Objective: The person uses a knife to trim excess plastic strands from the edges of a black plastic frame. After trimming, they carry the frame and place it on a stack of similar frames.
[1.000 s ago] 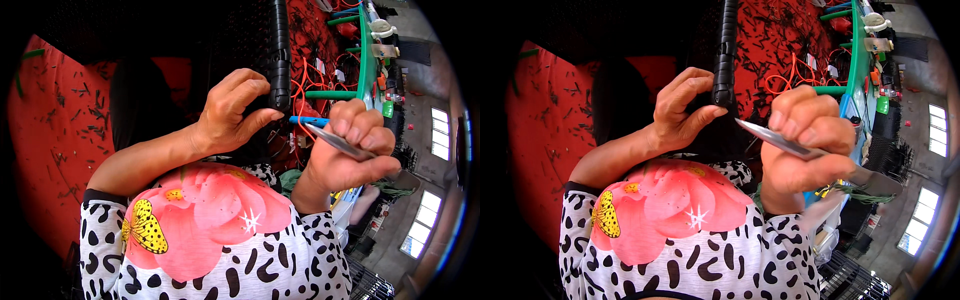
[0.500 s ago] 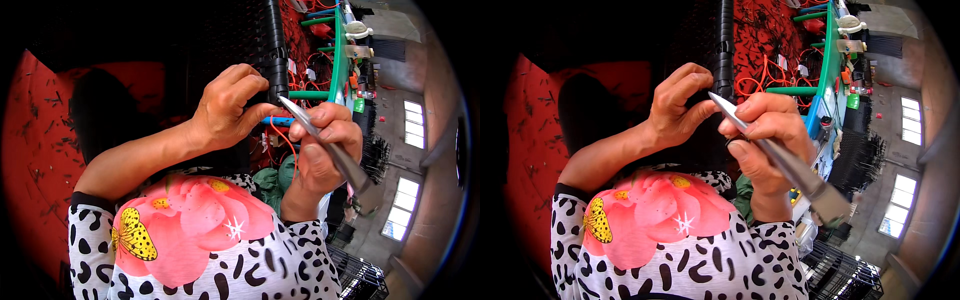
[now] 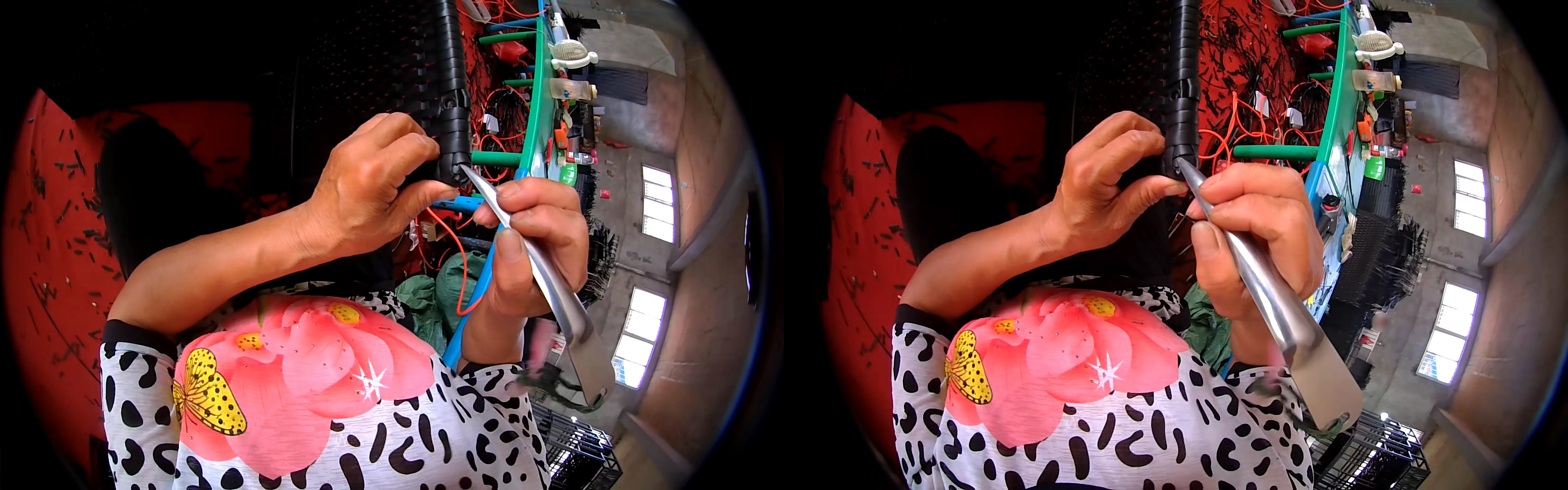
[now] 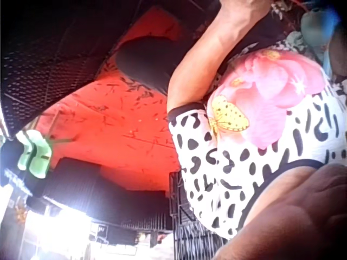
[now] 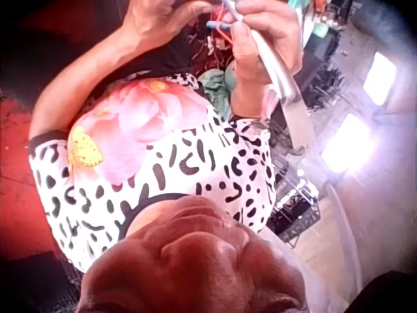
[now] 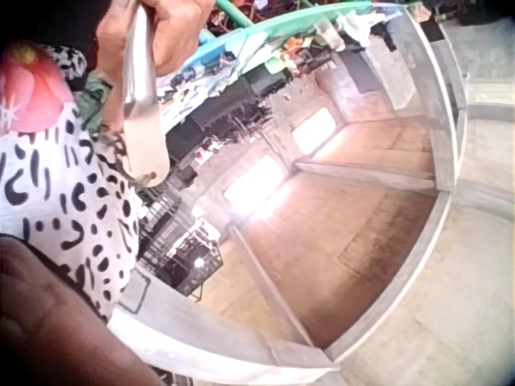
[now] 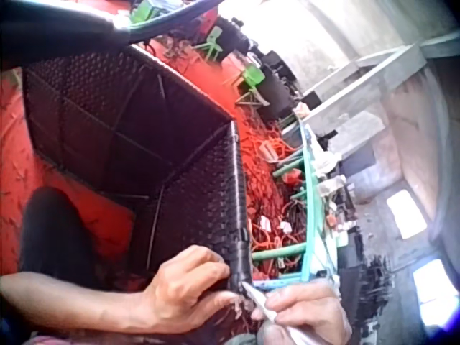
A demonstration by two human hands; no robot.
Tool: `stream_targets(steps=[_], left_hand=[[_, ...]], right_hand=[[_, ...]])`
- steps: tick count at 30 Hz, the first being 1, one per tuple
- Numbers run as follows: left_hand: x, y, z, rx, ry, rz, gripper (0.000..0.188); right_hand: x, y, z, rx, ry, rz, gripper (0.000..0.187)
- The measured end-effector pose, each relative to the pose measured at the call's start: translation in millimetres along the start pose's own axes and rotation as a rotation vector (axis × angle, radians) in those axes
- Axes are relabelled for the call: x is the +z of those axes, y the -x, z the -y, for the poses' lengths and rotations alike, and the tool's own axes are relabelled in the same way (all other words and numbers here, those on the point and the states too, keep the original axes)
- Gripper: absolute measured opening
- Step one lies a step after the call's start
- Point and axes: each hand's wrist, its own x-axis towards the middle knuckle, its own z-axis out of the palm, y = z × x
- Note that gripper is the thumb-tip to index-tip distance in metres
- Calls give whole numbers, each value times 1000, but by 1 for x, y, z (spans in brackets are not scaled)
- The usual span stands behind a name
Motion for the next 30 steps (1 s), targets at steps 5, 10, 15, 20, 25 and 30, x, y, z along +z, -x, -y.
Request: stream_targets(steps=[5,10,15,20,25,30], left_hand=[[0,1,-1,-9,-4,4,31],[1,1,0,-2,7,-3,31],[2,-1,1,30,-14,2,32],[0,-2,2,32,-45,11,33],[2,-5,4,32,-54,10,33],[6,-11,4,14,-29,-7,33]], right_hand=[[1,1,-3,14,22,15,13],[0,2,0,20,60,10,13],[0,3,-1,-4,87,-3,14],[-3,-13,-12,-139,106,68,15],[6,-31,-23,-28,-224,28,3],[16,-38,-50,8,-648,-72,14]])
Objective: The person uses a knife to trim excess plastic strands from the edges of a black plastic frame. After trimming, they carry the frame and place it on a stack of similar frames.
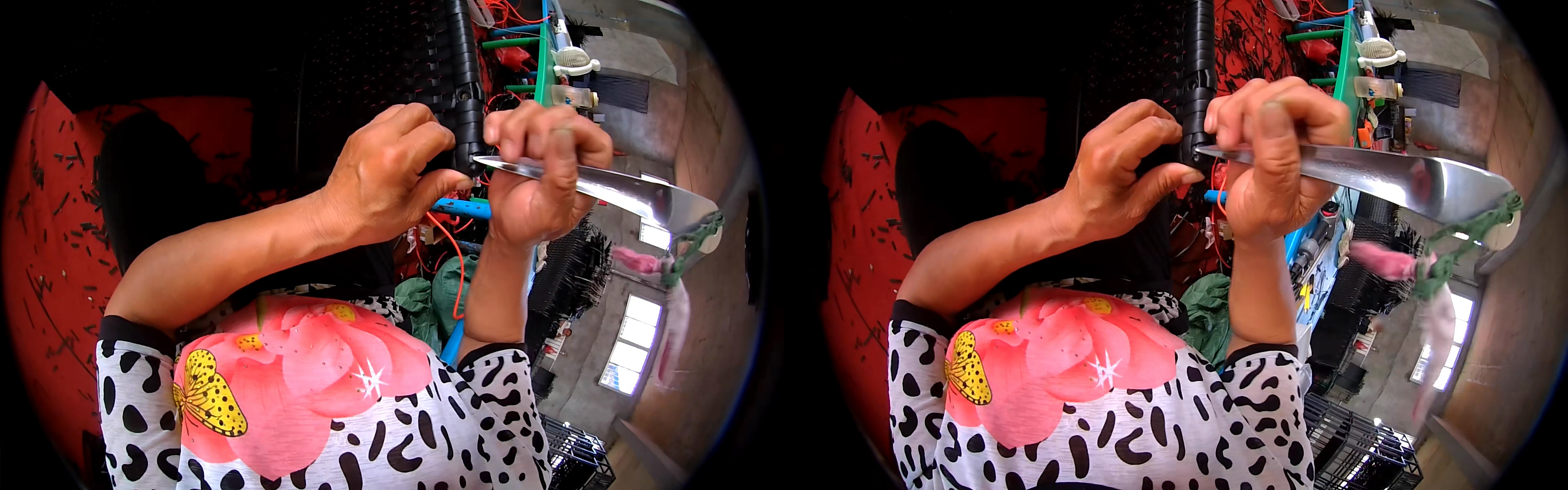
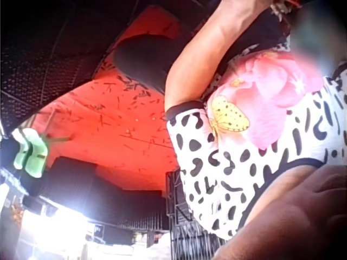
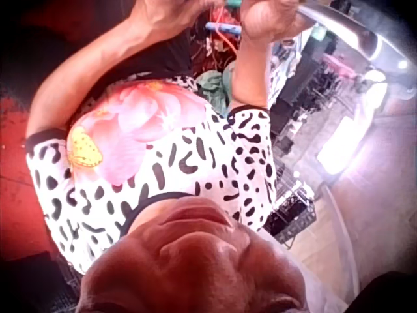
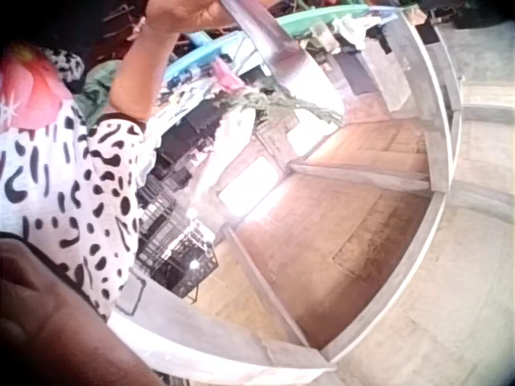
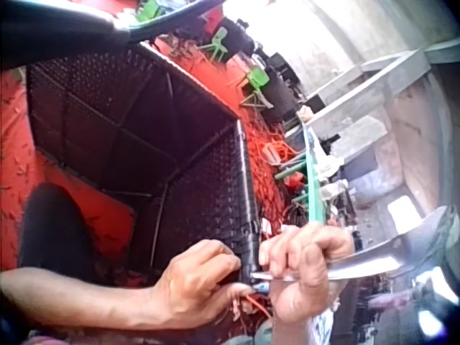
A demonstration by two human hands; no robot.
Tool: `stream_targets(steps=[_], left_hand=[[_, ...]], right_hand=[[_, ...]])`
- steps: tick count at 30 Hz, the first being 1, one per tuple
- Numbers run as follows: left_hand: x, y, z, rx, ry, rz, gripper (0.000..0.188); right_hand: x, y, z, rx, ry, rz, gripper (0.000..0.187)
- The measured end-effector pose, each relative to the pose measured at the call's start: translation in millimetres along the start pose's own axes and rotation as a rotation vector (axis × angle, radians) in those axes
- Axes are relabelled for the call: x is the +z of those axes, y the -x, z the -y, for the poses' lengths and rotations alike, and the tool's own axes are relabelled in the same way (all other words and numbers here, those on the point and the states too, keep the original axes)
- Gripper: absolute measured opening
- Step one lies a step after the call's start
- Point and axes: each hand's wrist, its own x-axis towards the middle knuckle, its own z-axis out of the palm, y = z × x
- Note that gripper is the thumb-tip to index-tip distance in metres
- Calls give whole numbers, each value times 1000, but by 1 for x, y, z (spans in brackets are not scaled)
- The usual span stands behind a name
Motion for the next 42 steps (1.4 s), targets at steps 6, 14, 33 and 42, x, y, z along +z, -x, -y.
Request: stream_targets(steps=[6,14,33,42], left_hand=[[-5,-8,3,-19,-36,-18,31],[-4,-16,3,-4,-44,-51,30],[3,-29,1,37,10,-153,32],[8,-29,3,-10,37,-197,32]], right_hand=[[-9,-4,14,-72,522,-10,53],[-3,8,40,101,201,-18,40],[12,-9,31,-38,414,-63,33],[13,-14,26,-164,600,48,32]])
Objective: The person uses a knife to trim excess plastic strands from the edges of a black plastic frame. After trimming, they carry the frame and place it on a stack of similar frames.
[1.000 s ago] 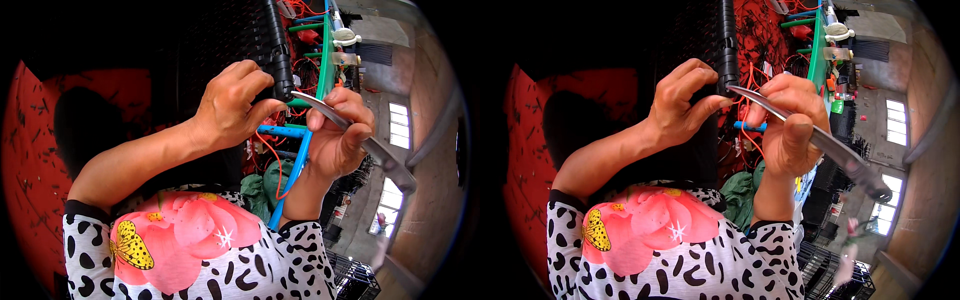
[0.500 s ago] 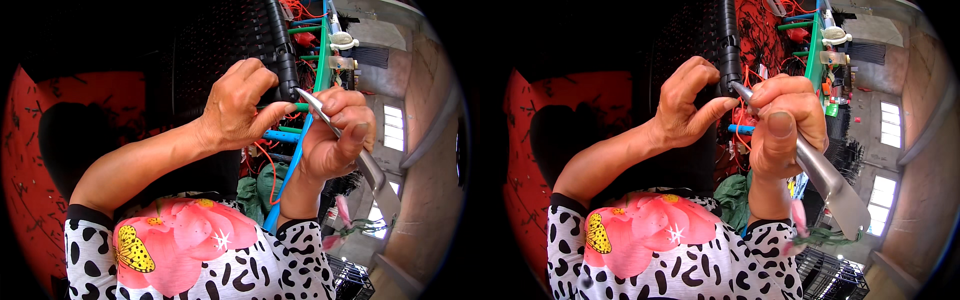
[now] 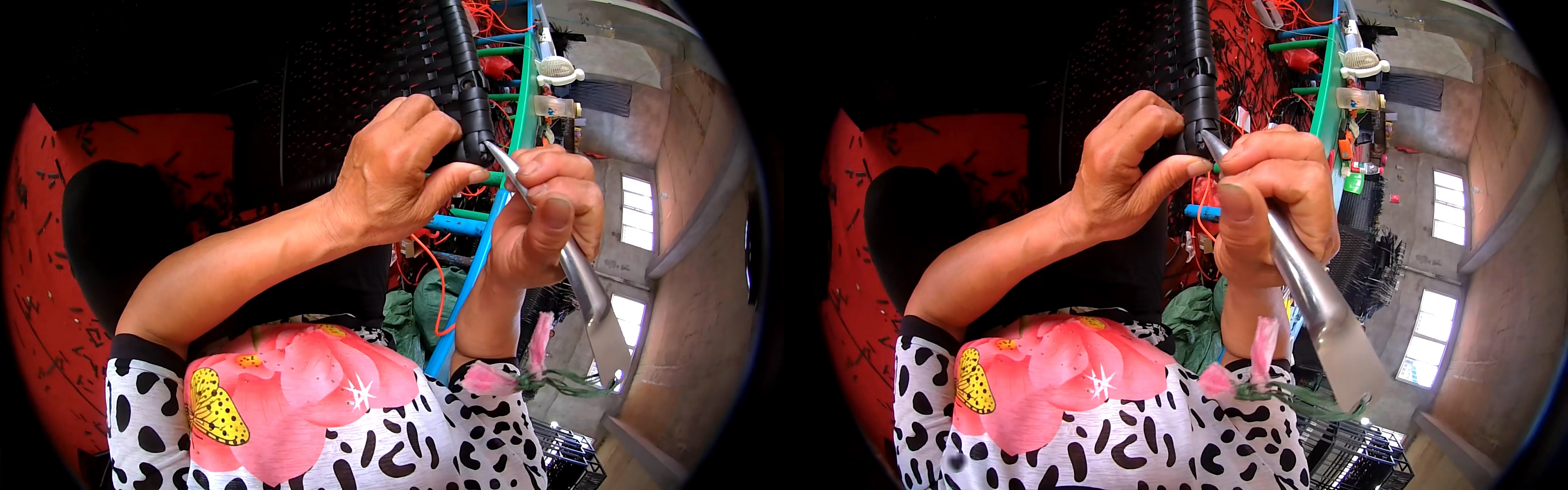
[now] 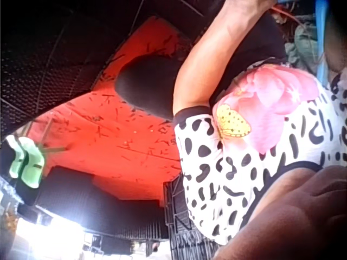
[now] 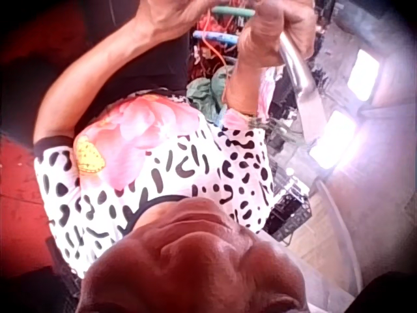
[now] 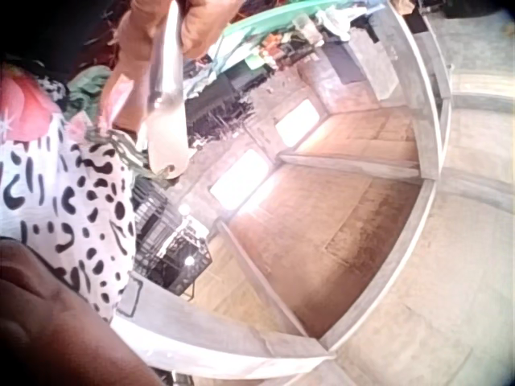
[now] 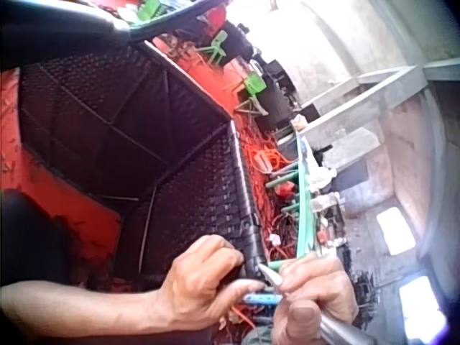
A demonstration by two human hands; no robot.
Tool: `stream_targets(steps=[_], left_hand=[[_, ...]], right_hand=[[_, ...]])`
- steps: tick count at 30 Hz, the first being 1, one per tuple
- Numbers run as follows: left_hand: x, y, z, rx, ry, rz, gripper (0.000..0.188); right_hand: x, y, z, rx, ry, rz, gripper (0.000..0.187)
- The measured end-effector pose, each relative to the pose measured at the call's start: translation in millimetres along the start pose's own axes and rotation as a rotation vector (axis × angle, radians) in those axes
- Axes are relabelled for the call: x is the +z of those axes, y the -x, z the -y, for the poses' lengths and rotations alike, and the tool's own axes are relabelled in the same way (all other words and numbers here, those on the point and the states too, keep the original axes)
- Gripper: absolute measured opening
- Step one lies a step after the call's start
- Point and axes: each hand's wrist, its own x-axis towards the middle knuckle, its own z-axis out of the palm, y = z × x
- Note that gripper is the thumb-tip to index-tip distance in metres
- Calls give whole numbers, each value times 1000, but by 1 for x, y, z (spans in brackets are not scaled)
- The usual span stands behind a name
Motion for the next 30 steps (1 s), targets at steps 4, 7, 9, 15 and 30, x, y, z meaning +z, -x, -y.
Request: stream_targets(steps=[4,7,9,15,30], left_hand=[[-2,-3,-2,22,-28,23,29],[0,-6,1,44,-31,17,27],[3,-7,2,14,-11,-5,29],[2,-11,3,9,-13,-20,30],[2,-12,2,86,-83,43,32]], right_hand=[[-7,-10,-12,-182,78,117,29],[-11,-14,-17,-266,134,191,28],[-10,-13,-16,-294,193,220,27],[-3,-22,-22,-333,154,159,20],[-5,-47,-35,155,-320,171,28]])
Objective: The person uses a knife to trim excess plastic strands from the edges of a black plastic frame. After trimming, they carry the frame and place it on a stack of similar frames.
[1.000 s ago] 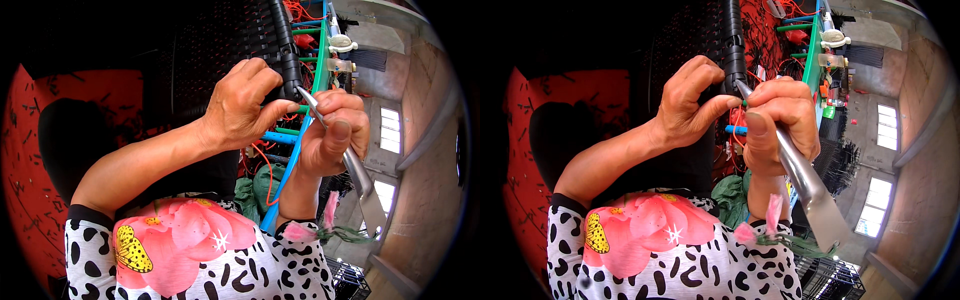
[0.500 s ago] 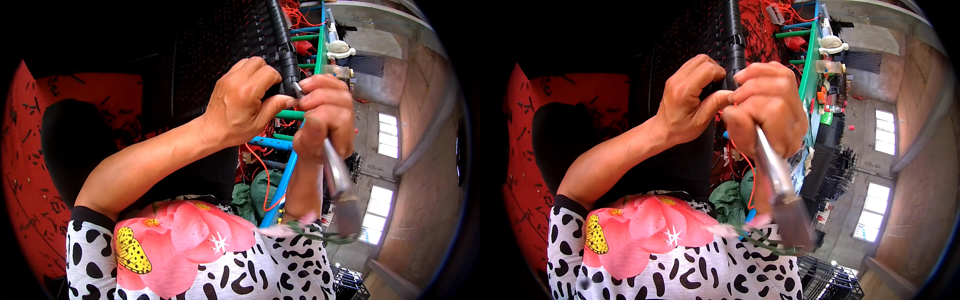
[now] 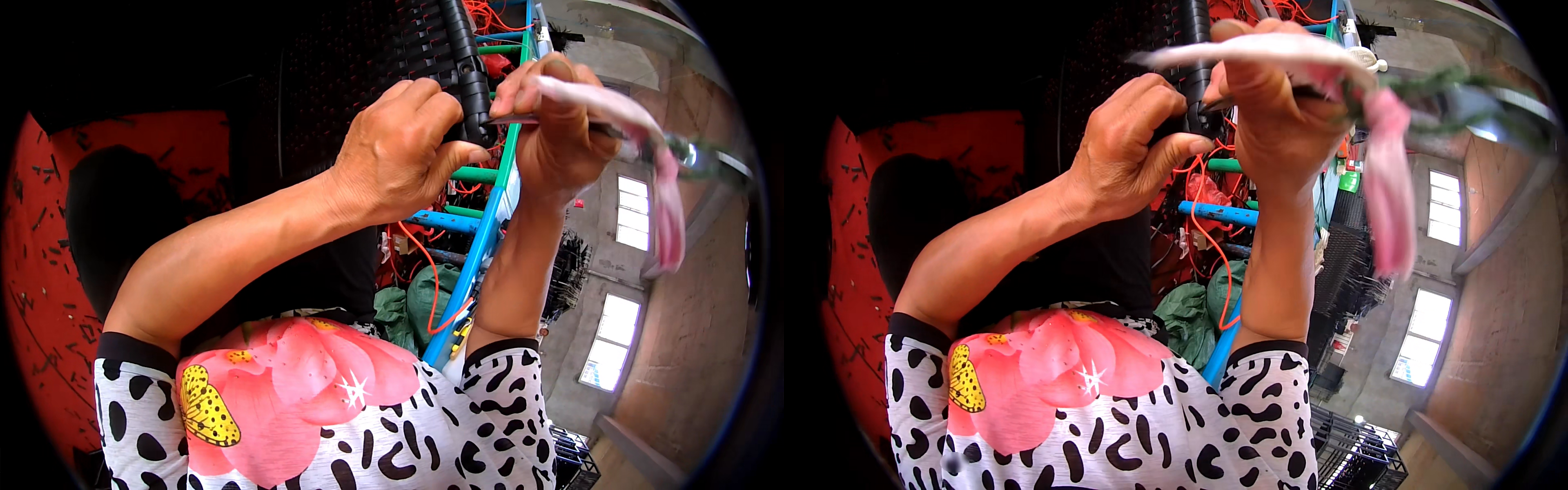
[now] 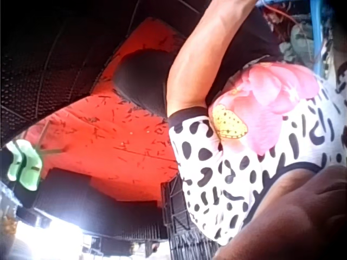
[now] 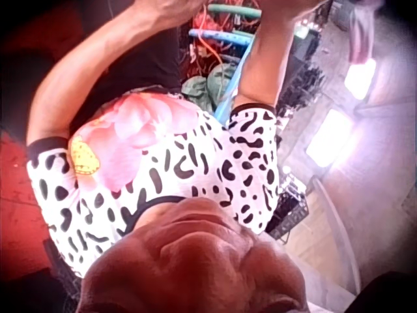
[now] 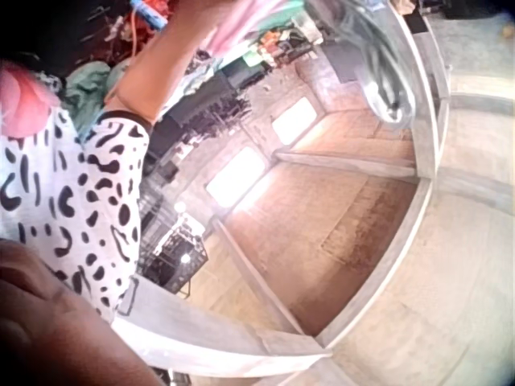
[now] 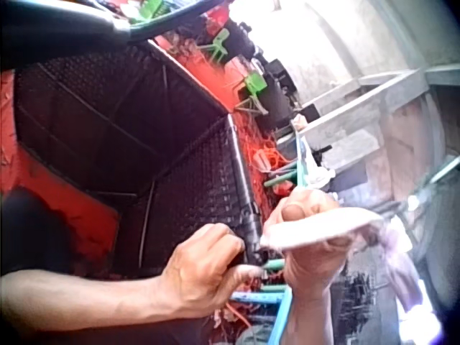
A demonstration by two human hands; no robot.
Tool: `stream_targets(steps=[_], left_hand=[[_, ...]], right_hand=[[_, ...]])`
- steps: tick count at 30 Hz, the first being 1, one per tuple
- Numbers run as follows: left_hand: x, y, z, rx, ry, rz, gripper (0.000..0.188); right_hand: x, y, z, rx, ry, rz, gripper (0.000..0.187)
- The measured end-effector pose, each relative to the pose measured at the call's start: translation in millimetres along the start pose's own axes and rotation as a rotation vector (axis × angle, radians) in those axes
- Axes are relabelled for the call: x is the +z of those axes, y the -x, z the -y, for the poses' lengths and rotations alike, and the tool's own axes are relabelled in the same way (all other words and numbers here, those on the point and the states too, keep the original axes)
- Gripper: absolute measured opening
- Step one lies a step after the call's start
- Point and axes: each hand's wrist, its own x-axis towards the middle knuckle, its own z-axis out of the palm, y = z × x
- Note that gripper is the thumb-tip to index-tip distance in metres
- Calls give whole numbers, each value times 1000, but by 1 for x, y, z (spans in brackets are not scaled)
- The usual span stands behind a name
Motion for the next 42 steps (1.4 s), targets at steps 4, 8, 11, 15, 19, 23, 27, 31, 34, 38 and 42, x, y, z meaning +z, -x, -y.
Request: stream_targets(steps=[4,8,11,15,19,23,27,31,34,38,42], left_hand=[[4,4,1,24,23,-37,32],[2,8,7,74,46,-41,32],[-1,8,9,102,45,-29,32],[-3,10,12,129,30,-10,33],[-3,11,12,129,36,15,32],[-5,13,12,128,39,41,32],[-5,14,11,150,36,55,31],[-8,11,15,198,-3,28,31],[-13,10,9,132,-111,37,36],[-25,6,3,140,-272,80,40],[-31,4,3,234,-380,105,40]], right_hand=[[-10,-9,-13,-132,-64,139,19],[-2,-12,-3,6,14,120,29],[1,-17,-3,59,-70,165,31],[6,-16,-5,196,-123,105,36],[0,-11,-15,233,-134,78,36],[7,-7,-15,266,-167,31,37],[6,-5,-24,154,-311,146,40],[20,-2,-23,-35,-191,92,50],[27,1,-34,-135,-422,15,32],[44,6,-33,-191,-450,-94,34],[36,17,-20,-243,-543,-164,29]])
